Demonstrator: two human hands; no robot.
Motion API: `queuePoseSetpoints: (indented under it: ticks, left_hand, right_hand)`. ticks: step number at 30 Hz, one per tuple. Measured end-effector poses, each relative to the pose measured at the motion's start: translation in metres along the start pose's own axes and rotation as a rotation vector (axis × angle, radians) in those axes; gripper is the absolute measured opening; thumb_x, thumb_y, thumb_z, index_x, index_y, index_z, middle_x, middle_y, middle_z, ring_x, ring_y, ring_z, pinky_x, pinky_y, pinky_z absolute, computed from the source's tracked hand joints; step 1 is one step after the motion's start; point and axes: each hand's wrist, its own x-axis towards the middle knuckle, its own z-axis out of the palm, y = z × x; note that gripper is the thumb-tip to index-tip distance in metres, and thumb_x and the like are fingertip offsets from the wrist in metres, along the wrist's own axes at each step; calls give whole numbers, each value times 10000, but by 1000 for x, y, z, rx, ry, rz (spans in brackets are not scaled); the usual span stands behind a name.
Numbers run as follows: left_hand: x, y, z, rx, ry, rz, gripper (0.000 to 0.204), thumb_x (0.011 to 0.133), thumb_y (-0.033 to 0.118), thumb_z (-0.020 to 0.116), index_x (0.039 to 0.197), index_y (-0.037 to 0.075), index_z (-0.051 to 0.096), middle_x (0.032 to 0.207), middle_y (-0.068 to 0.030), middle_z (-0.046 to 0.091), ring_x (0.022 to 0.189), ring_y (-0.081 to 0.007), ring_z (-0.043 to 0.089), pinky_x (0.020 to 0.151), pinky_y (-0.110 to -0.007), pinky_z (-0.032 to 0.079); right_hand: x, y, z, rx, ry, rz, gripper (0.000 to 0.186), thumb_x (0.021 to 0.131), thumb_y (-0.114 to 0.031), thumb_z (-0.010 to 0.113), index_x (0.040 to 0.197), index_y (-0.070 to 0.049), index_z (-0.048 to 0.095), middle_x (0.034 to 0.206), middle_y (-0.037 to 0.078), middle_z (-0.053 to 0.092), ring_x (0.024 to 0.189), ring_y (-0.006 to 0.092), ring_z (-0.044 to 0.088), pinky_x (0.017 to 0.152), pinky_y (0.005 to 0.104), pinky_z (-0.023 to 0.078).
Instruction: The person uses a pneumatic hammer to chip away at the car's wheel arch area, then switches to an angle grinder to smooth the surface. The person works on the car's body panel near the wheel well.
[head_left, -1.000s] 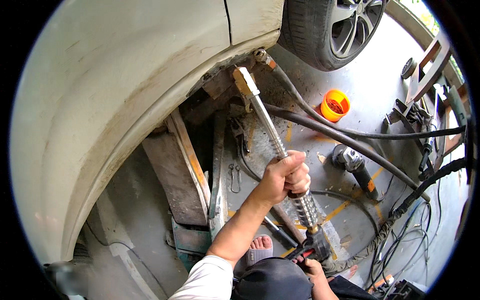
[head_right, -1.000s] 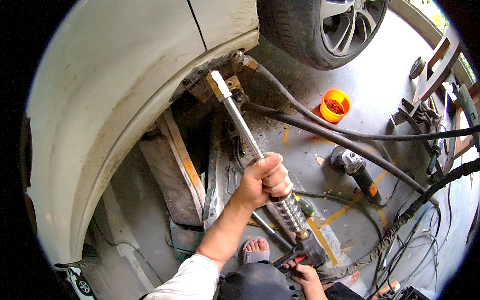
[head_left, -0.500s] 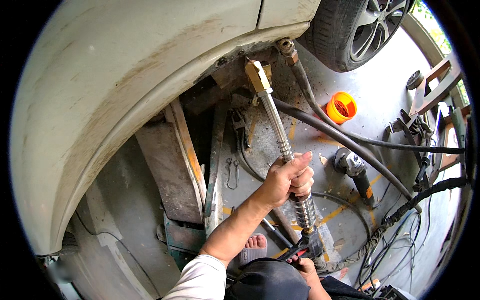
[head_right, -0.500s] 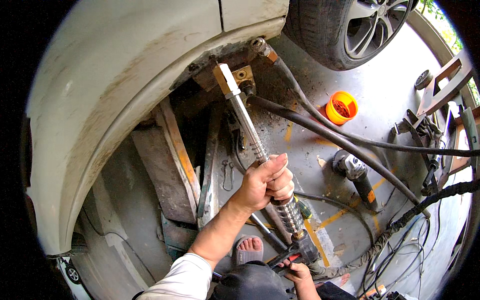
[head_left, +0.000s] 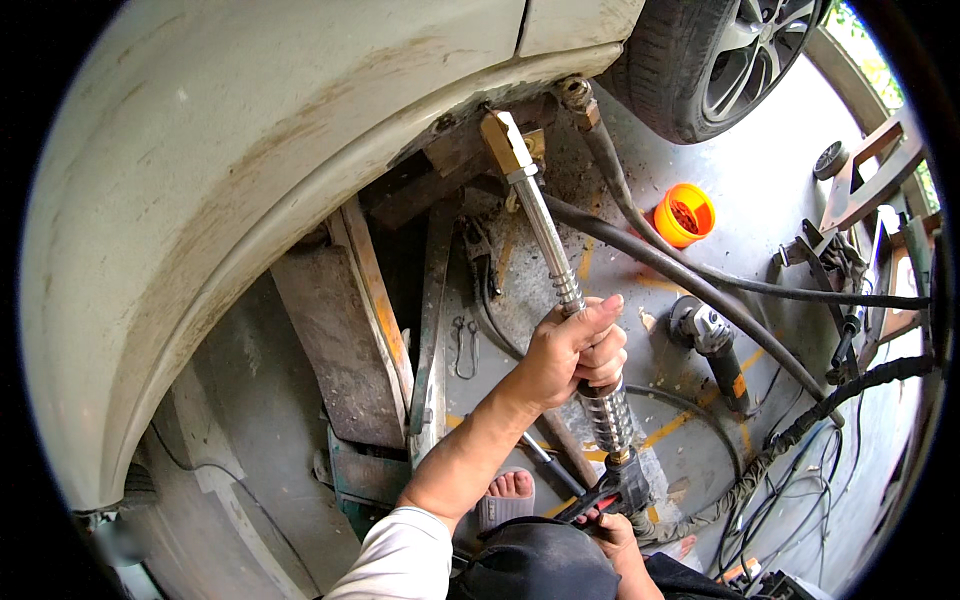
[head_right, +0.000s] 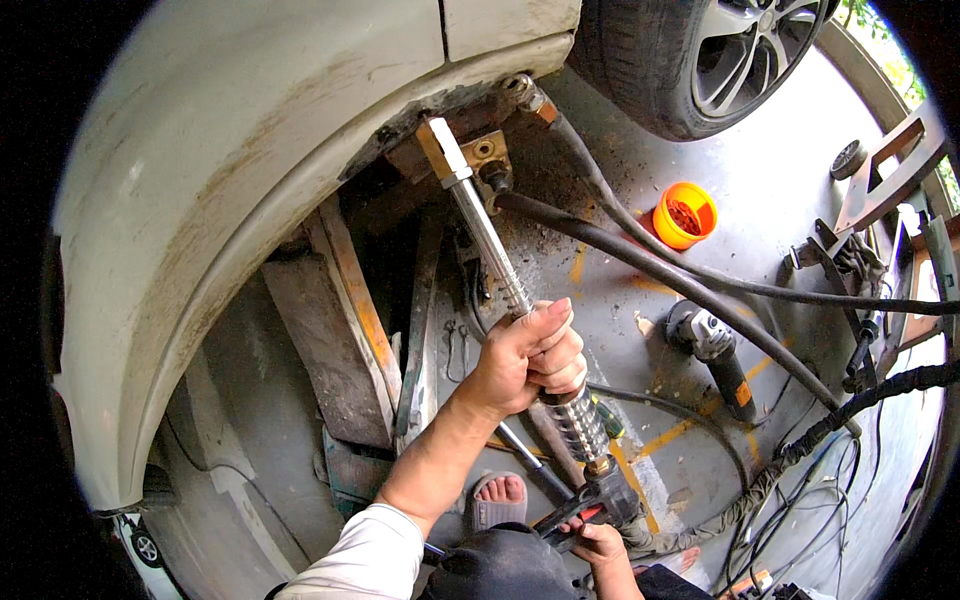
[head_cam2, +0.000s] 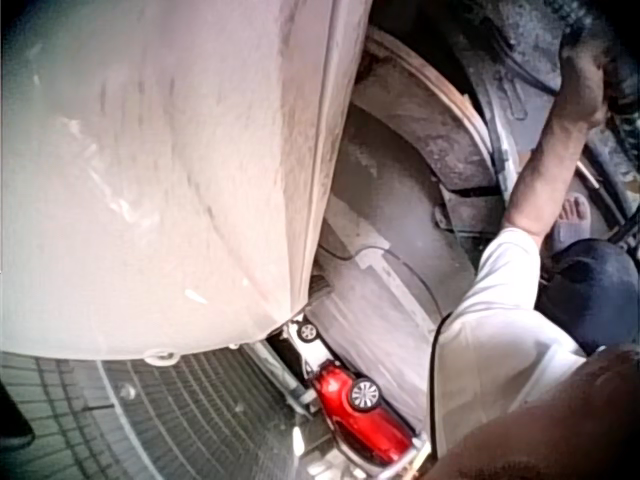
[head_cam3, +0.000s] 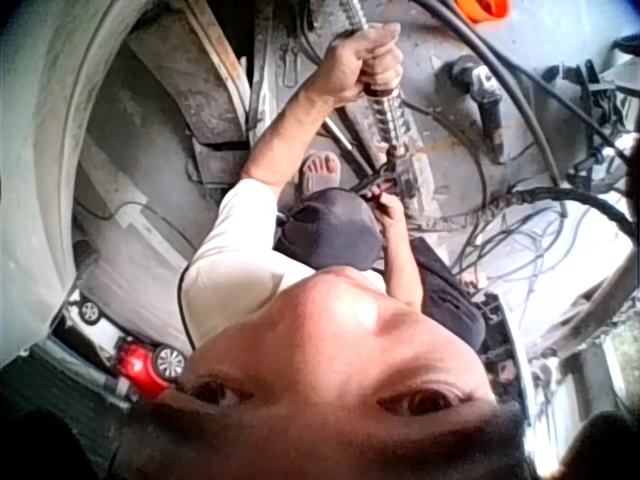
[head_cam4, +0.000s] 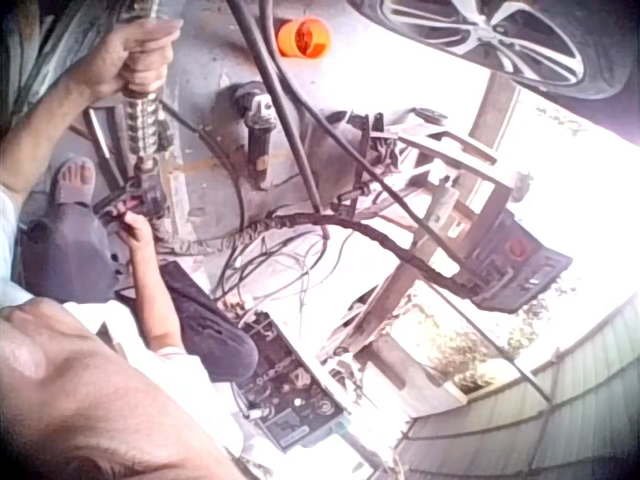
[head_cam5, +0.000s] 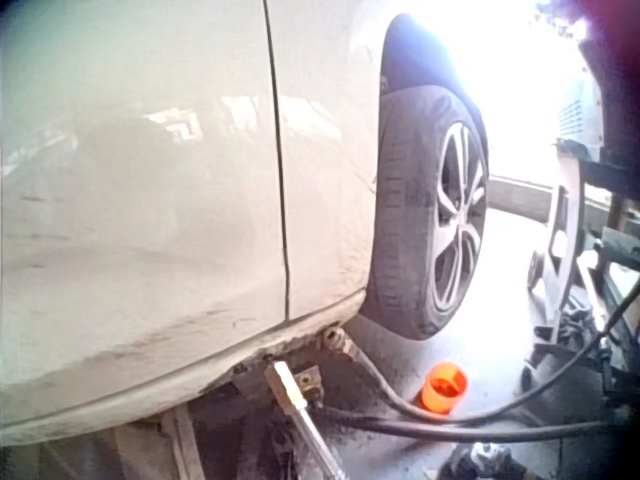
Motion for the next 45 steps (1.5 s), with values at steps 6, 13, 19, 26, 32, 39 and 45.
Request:
queuePoseSetpoints:
  ticks: [6, 13, 19, 26, 32, 39, 45]
  left_hand:
    - [-1, 0, -2, -7, -20, -6, 456, 997, 303, 361, 579, 149, 262, 461, 42, 213, 397, -85, 197, 414, -259, 193]
    - [0, 0, -4, -28, -41, -7, 469, 994, 299, 369, 565, 146, 257, 457, 37, 218, 394, -89, 205, 415, -265, 203]
    - [0, 0, -2, -18, -40, -23, 477, 989, 297, 377, 553, 145, 254, 451, 35, 212, 393, -93, 204, 415, -268, 200]
    - [-2, 1, -2, -52, -21, -37, 472, 989, 293, 374, 555, 146, 258, 450, 36, 209, 394, -91, 204, 415, -267, 200]
    - [-2, 1, -5, -68, -70, -41, 456, 991, 291, 365, 570, 146, 267, 455, 33, 216, 394, -94, 203, 424, -265, 210]
    - [-3, 1, -2, -98, -124, -59, 446, 990, 285, 362, 577, 144, 267, 455, 31, 217, 395, -102, 203, 429, -271, 207]
    - [-4, 1, -4, -82, -141, -58, 443, 989, 290, 359, 583, 144, 263, 457, 32, 213, 396, -105, 203, 434, -274, 210]
  right_hand:
    - [-4, -1, 12, -23, -7, -23, 360, 631, -66, 750, 957, -29, 600, 834, 60, 610, 912, 265, 547, 915, 415, 375]
    - [-7, 1, 15, -5, -30, -1, 399, 645, -82, 755, 994, -37, 567, 835, 47, 584, 903, 251, 537, 894, 407, 385]
    - [-7, 2, 10, -15, -3, -6, 446, 634, -84, 758, 1030, -48, 556, 837, 50, 563, 897, 246, 523, 883, 399, 384]
    - [-9, 3, 12, -22, 20, -25, 451, 634, -74, 752, 1040, -35, 559, 850, 59, 579, 881, 251, 530, 875, 401, 396]
    - [-14, 10, 3, -20, -32, -60, 269, 663, -107, 746, 887, -15, 629, 862, 104, 640, 943, 298, 589, 909, 439, 442]
    - [-26, 14, 31, -72, 37, -115, 368, 603, -105, 777, 914, -22, 596, 817, 70, 612, 830, 273, 556, 838, 403, 427]
    - [-32, 16, 39, -69, 132, -122, 228, 602, -69, 749, 807, -19, 664, 800, 87, 647, 847, 296, 579, 839, 425, 431]
